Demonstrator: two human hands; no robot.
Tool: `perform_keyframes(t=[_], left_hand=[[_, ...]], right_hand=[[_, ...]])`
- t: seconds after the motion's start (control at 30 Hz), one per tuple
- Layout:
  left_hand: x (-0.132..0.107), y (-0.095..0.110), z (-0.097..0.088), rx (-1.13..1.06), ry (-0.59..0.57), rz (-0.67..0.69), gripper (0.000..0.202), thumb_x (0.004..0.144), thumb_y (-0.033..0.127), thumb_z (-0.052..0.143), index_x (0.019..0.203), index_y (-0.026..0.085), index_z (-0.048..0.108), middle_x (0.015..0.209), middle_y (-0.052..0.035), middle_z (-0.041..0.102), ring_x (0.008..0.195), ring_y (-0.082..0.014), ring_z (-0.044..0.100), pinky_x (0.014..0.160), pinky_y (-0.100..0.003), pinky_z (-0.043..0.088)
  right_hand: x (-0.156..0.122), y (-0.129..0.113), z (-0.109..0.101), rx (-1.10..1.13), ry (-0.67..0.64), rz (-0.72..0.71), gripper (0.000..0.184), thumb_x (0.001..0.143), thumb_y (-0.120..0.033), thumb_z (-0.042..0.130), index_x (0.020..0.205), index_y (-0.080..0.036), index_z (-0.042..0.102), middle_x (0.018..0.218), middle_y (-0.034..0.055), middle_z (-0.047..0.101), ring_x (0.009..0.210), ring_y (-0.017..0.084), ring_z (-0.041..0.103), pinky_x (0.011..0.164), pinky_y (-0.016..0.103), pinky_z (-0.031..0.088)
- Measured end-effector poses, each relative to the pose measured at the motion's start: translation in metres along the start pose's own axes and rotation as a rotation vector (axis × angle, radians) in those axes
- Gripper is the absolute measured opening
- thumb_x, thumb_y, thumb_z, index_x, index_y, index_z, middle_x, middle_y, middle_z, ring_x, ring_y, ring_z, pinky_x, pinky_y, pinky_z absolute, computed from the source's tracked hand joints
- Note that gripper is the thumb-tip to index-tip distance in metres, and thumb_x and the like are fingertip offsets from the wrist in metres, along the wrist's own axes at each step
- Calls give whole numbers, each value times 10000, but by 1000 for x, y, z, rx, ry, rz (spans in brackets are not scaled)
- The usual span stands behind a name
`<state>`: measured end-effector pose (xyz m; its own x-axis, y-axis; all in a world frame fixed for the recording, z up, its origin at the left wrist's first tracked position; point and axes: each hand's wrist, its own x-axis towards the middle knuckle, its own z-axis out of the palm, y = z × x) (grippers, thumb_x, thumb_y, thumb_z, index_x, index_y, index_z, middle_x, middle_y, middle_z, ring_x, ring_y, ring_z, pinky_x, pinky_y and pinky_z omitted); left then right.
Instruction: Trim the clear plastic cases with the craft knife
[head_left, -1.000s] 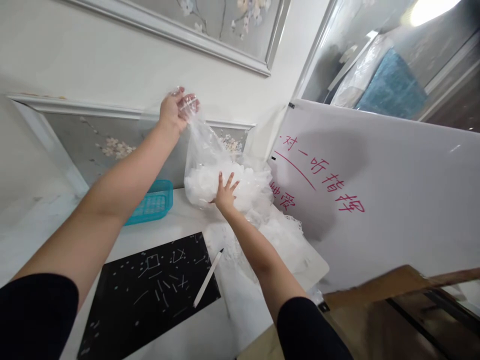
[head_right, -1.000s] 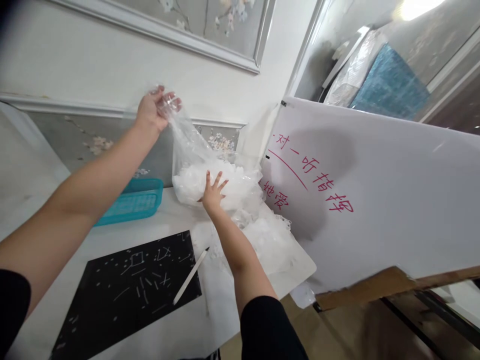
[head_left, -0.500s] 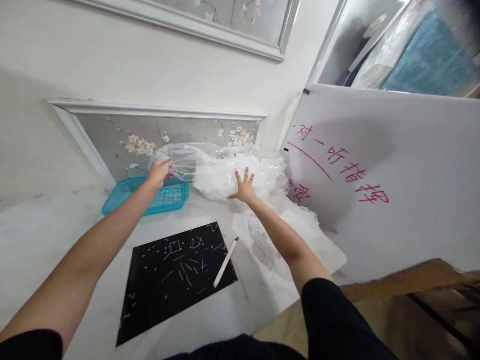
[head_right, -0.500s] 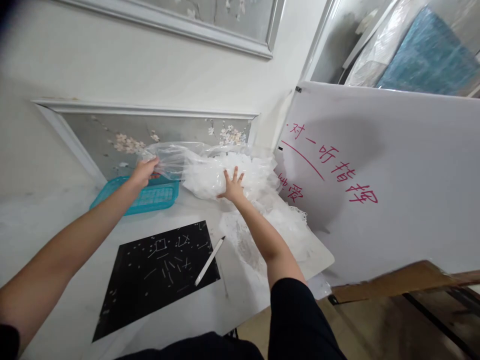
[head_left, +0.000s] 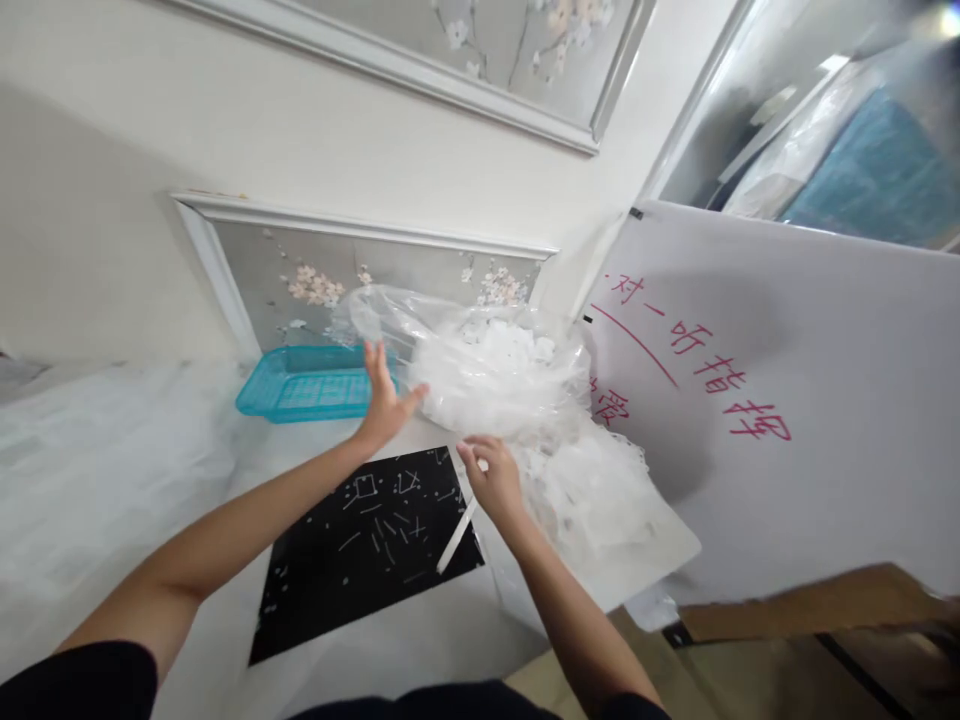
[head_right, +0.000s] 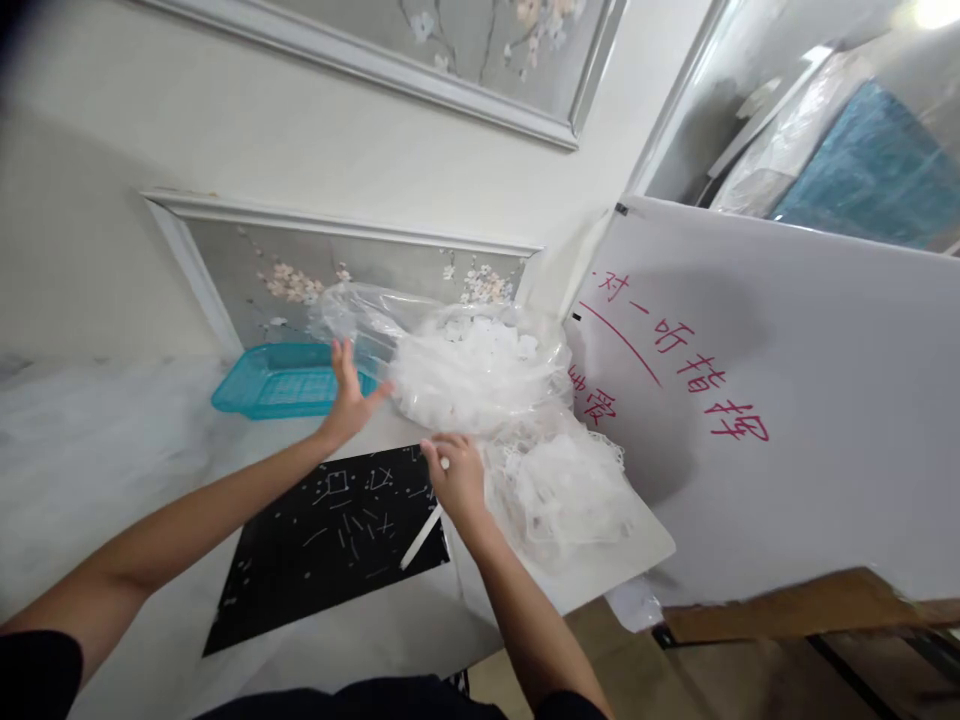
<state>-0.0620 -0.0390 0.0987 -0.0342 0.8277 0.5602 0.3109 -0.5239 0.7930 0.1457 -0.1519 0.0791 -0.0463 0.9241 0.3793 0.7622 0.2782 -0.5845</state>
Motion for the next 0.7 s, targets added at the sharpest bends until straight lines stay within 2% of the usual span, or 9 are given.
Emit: perform_keyframes(t=[0.07, 0.13, 0.23, 0.33, 0.47, 0.53, 0.6, 0.63, 0.7], left_hand=[[-33, 1, -6, 216, -101, 204, 968, 783, 465, 695, 1513, 340, 73, 1594, -41, -178, 1460, -362, -118, 1188, -576, 97], [-54, -5, -24, 378, -193, 325, 851, 825, 453, 644, 1508, 338, 150, 1607, -46, -87, 1469, -361, -49, 1191, -583, 94], [-65, -26, -71, 508, -148, 285, 763, 851, 455, 604, 1491, 321, 210, 1602, -81, 45, 1474, -348, 36, 1189, -576, 129], [-60, -59, -125, 582, 14, 140, 682, 837, 435, 622, 1427, 264, 327, 1572, -128, 159, 1460, -353, 113, 1160, -589, 180], [-39, -102, -189, 675, 66, -63, 448, 794, 382, 660, 1193, 201, 566, 1509, -141, 281, 1416, -357, 229, 1157, -537, 213], [-23, -116, -219, 693, 62, -152, 376, 811, 318, 615, 1164, 192, 587, 1457, -144, 364, 1386, -333, 299, 1147, -503, 245], [-5, -125, -250, 707, 41, -207, 349, 835, 239, 538, 1179, 199, 583, 1367, -132, 481, 1313, -297, 415, 1110, -473, 308], [5, -129, -265, 717, 20, -227, 347, 837, 207, 511, 1174, 201, 589, 1313, -125, 535, 1255, -287, 478, 1078, -461, 346], [27, -135, -291, 738, -36, -271, 326, 813, 171, 515, 1118, 194, 628, 1209, -120, 613, 1130, -285, 569, 1007, -438, 403]], right_hand=[[-15, -6, 17, 98, -109, 9, 451, 980, -459, 363, 765, -257, 704, 898, 63, 728, 920, 248, 680, 867, 398, 517], [-24, -10, 31, 158, -188, -40, 365, 970, -440, 396, 875, -273, 706, 924, 54, 725, 922, 248, 679, 858, 405, 525], [-18, -20, 47, 167, -252, -178, 305, 937, -418, 473, 1173, -299, 626, 1175, 58, 666, 1116, 258, 608, 963, 454, 488], [23, -44, 59, 40, -248, -354, 482, 929, -444, 481, 1385, -289, 479, 1452, 59, 463, 1367, 262, 386, 1106, 488, 359], [121, -88, 85, -219, -232, -552, 528, 947, -482, 440, 1459, -371, 372, 1614, -45, 109, 1487, 275, 27, 1173, 505, 171], [171, -103, 101, -327, -222, -496, 557, 952, -522, 407, 1484, -386, 308, 1623, -26, 62, 1480, 320, -50, 1150, 576, 102], [210, -105, 114, -426, -266, -259, 568, 972, -550, 311, 1500, -343, 282, 1618, 52, 101, 1467, 370, -43, 1094, 657, 93], [224, -100, 118, -467, -300, -101, 566, 984, -544, 255, 1507, -327, 265, 1611, 86, 121, 1465, 374, 7, 1077, 664, 119], [241, -84, 122, -489, -323, 44, 571, 992, -476, 257, 1508, -233, 288, 1557, 210, 226, 1418, 421, 201, 1011, 692, 229]])
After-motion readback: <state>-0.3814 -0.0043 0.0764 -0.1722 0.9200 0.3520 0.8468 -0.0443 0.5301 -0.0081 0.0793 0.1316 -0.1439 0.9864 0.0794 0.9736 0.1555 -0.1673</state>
